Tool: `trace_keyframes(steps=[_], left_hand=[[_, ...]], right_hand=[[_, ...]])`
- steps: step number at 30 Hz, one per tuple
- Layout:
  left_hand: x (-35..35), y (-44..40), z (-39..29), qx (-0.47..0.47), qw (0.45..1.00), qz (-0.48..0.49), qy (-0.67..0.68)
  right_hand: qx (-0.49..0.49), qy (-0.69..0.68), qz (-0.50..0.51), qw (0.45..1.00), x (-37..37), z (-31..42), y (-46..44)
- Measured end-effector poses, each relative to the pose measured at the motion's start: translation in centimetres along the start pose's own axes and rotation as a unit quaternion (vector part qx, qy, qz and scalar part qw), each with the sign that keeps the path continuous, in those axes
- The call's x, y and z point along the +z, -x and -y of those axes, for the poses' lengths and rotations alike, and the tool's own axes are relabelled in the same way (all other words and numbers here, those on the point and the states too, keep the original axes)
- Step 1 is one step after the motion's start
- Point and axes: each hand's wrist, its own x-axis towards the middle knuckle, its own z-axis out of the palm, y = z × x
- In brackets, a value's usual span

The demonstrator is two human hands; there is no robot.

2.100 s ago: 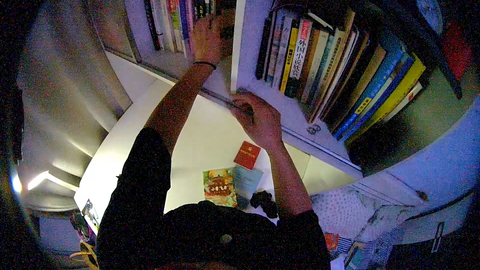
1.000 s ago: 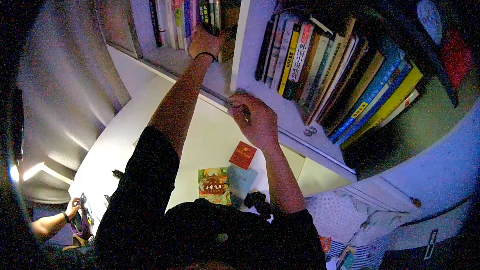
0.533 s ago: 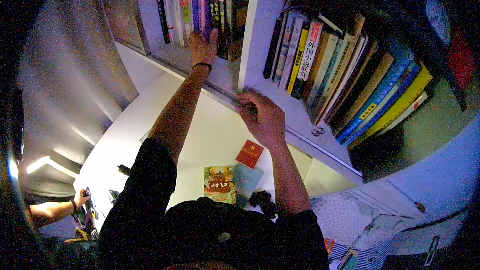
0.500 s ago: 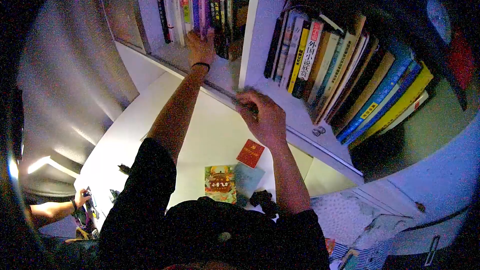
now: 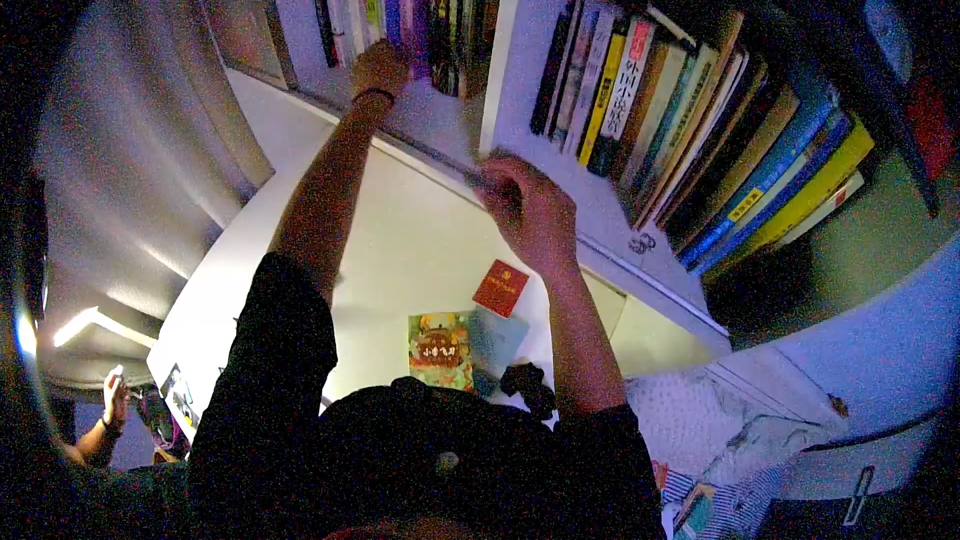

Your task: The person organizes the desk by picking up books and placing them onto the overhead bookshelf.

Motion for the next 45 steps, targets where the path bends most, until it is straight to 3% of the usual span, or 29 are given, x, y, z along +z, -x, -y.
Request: trace_keyframes(steps=[3,7,9,11,12,16,17,19,21,25,27,30,32,35,37,38,39,40,41,45], left_hand=[[-1.9,1.5,3.7,0.044,0.992,-0.036,0.111],[-10.6,12.3,9.4,0.050,0.937,-0.020,0.346],[-13.2,18.6,14.3,0.008,0.942,-0.008,0.336],[-16.9,25.1,18.8,-0.076,0.979,0.013,0.188],[-17.6,28.4,21.6,-0.128,0.981,0.001,0.146],[-18.5,44.7,35.0,-0.298,0.951,0.036,0.076],[-18.9,48.0,35.8,-0.357,0.931,0.033,0.065],[-19.7,51.8,35.2,-0.427,0.895,0.096,-0.085],[-18.9,55.9,37.4,-0.435,0.864,0.130,-0.217],[-18.9,58.8,39.2,-0.561,0.795,0.190,-0.134],[-19.1,56.9,37.5,-0.578,0.745,0.231,-0.239],[-19.8,56.6,37.9,-0.590,0.739,0.211,-0.245],[-20.0,57.3,39.7,-0.655,0.701,0.239,-0.152],[-20.6,57.0,39.7,-0.666,0.682,0.258,-0.161],[-20.0,60.9,43.7,-0.658,0.703,0.247,-0.108],[-20.3,61.9,44.6,-0.666,0.712,0.190,0.115],[-20.3,62.5,44.8,-0.640,0.682,0.123,0.333],[-22.6,59.1,40.9,-0.674,0.633,0.116,0.362],[-23.0,59.0,40.8,-0.661,0.643,0.159,0.353],[-22.8,60.7,39.7,-0.608,0.621,0.098,0.485]], right_hand=[[-0.021,0.018,-0.023,0.999,0.3,-0.4,-0.1],[-0.053,0.006,-0.042,0.998,0.4,-1.4,-0.5],[-0.055,-0.030,-0.047,0.997,0.7,-2.2,-0.6],[-0.002,-0.109,0.013,0.994,0.6,-1.2,-0.5],[-0.045,-0.108,-0.002,0.993,0.7,-1.8,-0.6],[-0.019,-0.106,0.015,0.994,0.9,-2.3,-1.1],[-0.040,-0.093,0.024,0.995,0.6,-2.9,-1.3],[-0.061,-0.055,0.044,0.996,0.4,-2.2,-1.5],[-0.065,0.002,0.039,0.997,0.4,-2.4,-1.5],[-0.085,0.014,0.055,0.995,-0.1,-3.0,-1.7],[-0.064,0.003,0.072,0.995,0.0,-2.7,-1.7],[-0.048,-0.023,0.055,0.997,0.5,-2.4,-1.3],[-0.062,0.003,0.042,0.997,0.4,-2.4,-1.4],[-0.049,0.011,0.059,0.997,0.5,-1.1,-1.2],[-0.062,0.022,0.054,0.996,0.3,-1.5,-1.3],[-0.071,0.035,0.050,0.996,0.2,-1.7,-1.4],[-0.073,0.036,0.050,0.995,0.2,-1.3,-1.2],[-0.057,0.017,0.047,0.997,0.5,-0.6,-0.9],[-0.038,-0.002,0.044,0.998,0.6,-0.2,-0.7],[-0.080,0.072,0.058,0.992,-0.2,-1.3,-1.4]])
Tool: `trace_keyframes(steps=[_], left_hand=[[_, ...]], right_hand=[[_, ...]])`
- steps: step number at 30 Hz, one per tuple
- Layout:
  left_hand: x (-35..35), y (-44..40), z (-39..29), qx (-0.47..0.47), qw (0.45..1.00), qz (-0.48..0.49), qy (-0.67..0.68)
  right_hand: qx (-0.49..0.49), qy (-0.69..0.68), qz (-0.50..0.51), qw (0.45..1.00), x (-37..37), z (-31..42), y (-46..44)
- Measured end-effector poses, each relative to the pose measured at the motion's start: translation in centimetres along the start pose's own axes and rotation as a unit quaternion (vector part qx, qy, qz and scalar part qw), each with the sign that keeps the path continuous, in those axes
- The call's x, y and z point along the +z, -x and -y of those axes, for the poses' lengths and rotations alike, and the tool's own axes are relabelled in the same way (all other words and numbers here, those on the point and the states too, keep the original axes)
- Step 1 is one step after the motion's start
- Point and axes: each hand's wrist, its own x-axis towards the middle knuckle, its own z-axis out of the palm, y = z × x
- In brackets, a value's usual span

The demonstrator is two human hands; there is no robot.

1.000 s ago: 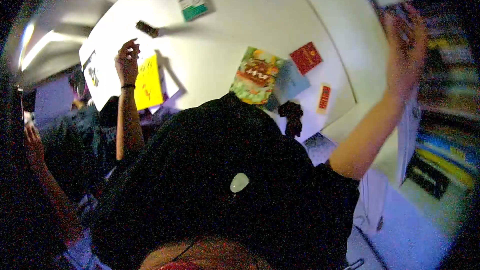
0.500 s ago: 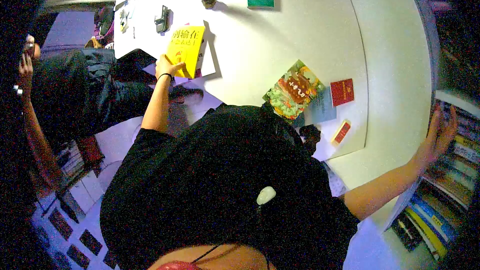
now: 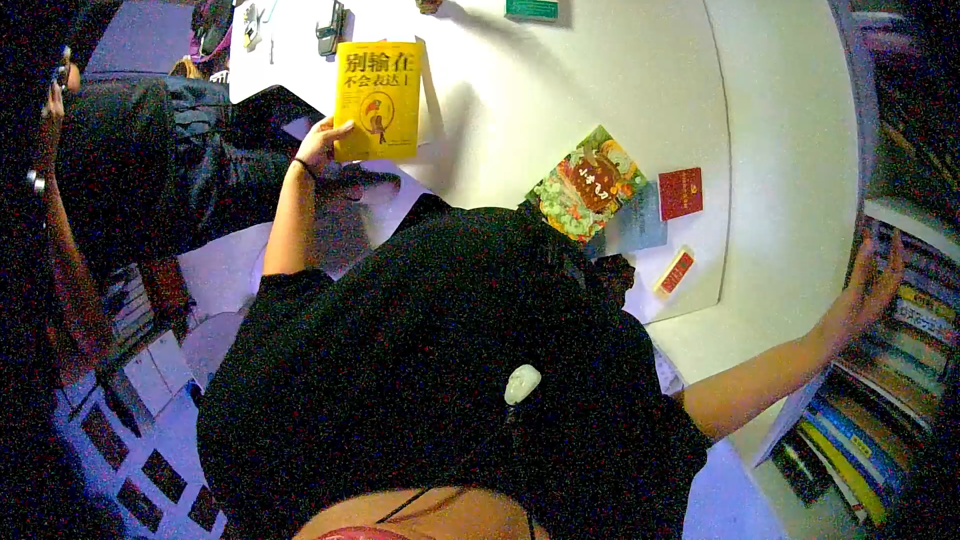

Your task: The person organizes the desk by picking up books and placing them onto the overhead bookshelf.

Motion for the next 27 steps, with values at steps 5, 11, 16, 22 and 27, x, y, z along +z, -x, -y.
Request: trace_keyframes(steps=[5,11,16,22,27], left_hand=[[3.4,5.4,-1.7,0.229,0.916,0.068,0.322],[-0.2,7.9,-7.0,0.319,0.912,-0.001,0.257],[9.6,6.6,-11.6,0.366,0.921,-0.050,0.122],[30.1,7.0,-20.9,0.473,0.844,0.230,0.106],[45.2,9.0,-24.8,0.595,0.760,0.258,0.032]], right_hand=[[0.014,-0.073,-0.002,0.997,0.2,-0.4,0.2],[-0.004,-0.068,-0.024,0.997,0.5,-0.5,0.2],[0.072,-0.172,-0.026,0.982,1.0,-1.2,0.6],[0.054,-0.230,-0.041,0.971,0.9,-0.2,1.1],[0.077,-0.137,-0.063,0.986,0.7,-0.1,1.2]])
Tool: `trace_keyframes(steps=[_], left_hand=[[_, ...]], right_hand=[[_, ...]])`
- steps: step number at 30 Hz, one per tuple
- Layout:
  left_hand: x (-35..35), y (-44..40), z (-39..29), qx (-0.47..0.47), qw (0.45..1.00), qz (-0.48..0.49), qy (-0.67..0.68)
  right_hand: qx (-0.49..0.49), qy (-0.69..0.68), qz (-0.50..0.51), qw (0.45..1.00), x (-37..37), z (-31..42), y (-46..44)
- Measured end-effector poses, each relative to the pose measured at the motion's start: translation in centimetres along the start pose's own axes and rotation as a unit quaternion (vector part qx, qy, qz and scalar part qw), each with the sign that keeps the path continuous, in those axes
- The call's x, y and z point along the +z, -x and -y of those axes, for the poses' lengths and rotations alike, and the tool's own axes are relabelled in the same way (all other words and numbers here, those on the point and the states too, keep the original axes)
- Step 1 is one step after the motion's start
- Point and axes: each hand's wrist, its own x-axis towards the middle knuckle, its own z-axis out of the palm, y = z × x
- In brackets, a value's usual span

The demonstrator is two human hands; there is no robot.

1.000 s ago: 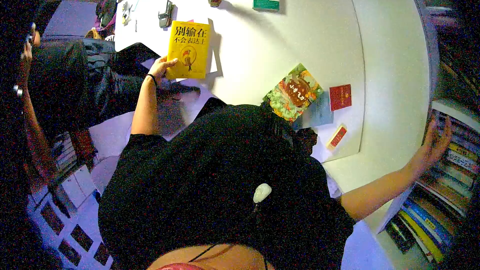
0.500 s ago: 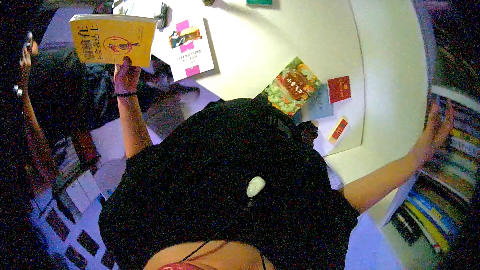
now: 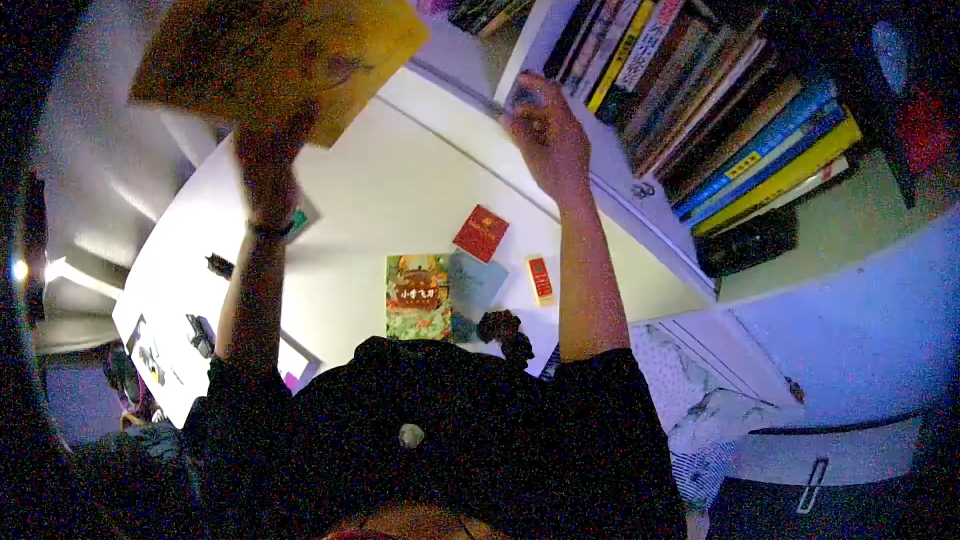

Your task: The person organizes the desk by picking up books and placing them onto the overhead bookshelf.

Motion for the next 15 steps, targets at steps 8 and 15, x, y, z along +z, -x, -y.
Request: trace_keyframes(steps=[8,15], left_hand=[[10.4,-3.5,9.2,0.001,0.982,0.068,-0.173],[15.7,-5.2,9.5,-0.006,0.949,0.157,-0.272]], right_hand=[[0.032,0.049,-0.013,0.998,0.3,1.5,0.0],[-0.001,0.112,-0.029,0.993,-0.1,1.8,0.0]])
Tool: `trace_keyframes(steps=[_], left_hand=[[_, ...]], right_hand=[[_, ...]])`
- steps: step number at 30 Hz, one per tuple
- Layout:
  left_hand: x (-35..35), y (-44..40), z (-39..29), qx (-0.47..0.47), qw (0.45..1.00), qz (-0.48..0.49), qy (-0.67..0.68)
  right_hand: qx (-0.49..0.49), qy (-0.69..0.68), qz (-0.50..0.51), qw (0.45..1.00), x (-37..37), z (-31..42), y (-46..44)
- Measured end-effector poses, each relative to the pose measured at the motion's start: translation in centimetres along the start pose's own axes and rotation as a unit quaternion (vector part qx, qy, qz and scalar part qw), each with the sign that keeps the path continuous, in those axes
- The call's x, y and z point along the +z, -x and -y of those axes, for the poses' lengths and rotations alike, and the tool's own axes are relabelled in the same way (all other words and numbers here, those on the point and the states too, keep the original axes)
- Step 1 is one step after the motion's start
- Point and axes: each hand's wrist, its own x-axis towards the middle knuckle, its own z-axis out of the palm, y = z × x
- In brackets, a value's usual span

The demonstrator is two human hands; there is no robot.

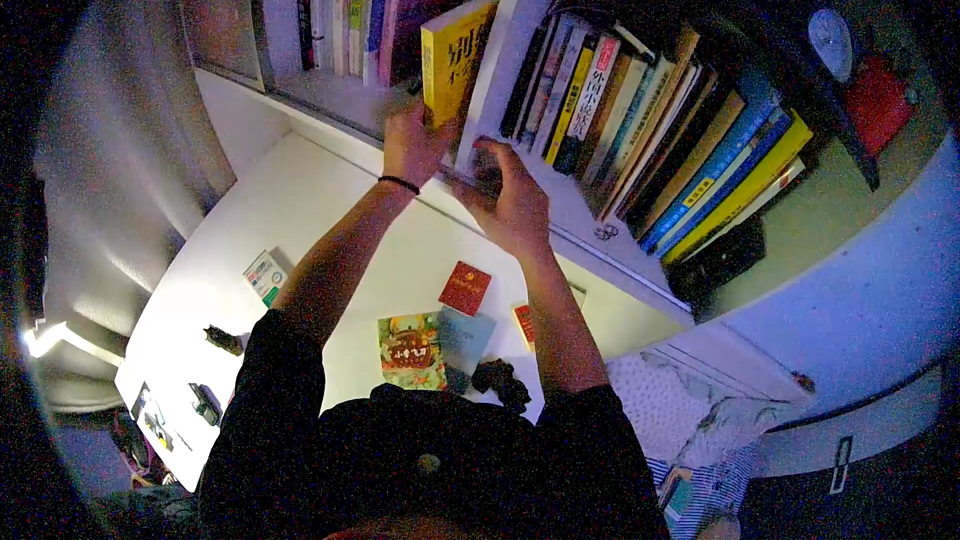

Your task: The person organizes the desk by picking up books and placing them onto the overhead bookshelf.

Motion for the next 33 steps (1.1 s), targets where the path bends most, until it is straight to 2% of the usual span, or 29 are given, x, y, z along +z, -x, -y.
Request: trace_keyframes(steps=[2,3,6,11,15,18,20,21,23,24,26,27,28,30,33], left_hand=[[0.9,-0.3,-0.1,0.063,0.996,-0.058,0.039],[0.6,-0.4,-0.3,0.081,0.996,-0.044,0.010],[0.2,-0.8,0.4,0.079,0.995,-0.057,-0.033],[-0.2,-3.3,2.8,0.005,0.994,-0.068,-0.085],[0.9,-4.8,2.9,0.044,0.985,-0.139,-0.093],[1.9,-7.1,3.1,0.058,0.987,-0.125,-0.085],[2.6,-8.4,2.6,-0.029,0.987,-0.057,-0.149],[3.0,-8.9,2.5,-0.028,0.987,-0.059,-0.147],[3.8,-9.6,2.6,-0.047,0.962,-0.003,-0.267],[3.5,-9.9,2.2,-0.046,0.963,-0.003,-0.267],[2.3,-10.8,1.3,-0.060,0.942,0.063,-0.325],[1.9,-11.1,1.7,-0.024,0.937,0.077,-0.340],[1.7,-11.0,2.0,-0.024,0.937,0.077,-0.340],[1.2,-11.0,2.1,-0.081,0.929,0.145,-0.331],[1.5,-10.9,2.5,-0.097,0.923,0.151,-0.341]], right_hand=[[0.009,-0.009,0.008,1.000,0.2,-0.1,-0.1],[0.009,-0.015,-0.009,1.000,0.0,1.0,0.1],[0.023,-0.020,0.009,1.000,-0.1,1.3,0.1],[0.010,-0.008,0.002,1.000,0.0,1.2,0.1],[0.044,-0.024,0.007,0.999,0.0,1.4,0.1],[0.052,-0.020,0.009,0.998,0.0,1.7,0.1],[0.058,-0.012,0.012,0.998,0.1,1.6,0.0],[0.050,-0.018,0.006,0.999,0.2,1.4,0.1],[0.046,-0.047,0.005,0.998,0.2,1.2,0.1],[0.047,-0.046,0.004,0.998,0.1,1.2,0.1],[0.056,-0.029,0.023,0.998,-0.1,1.3,0.1],[0.058,-0.030,0.022,0.998,-0.1,1.2,0.1],[0.053,-0.027,0.022,0.998,0.0,1.2,0.1],[0.047,-0.025,0.020,0.998,0.0,0.9,0.0],[0.041,-0.038,0.018,0.998,0.2,0.8,0.0]])
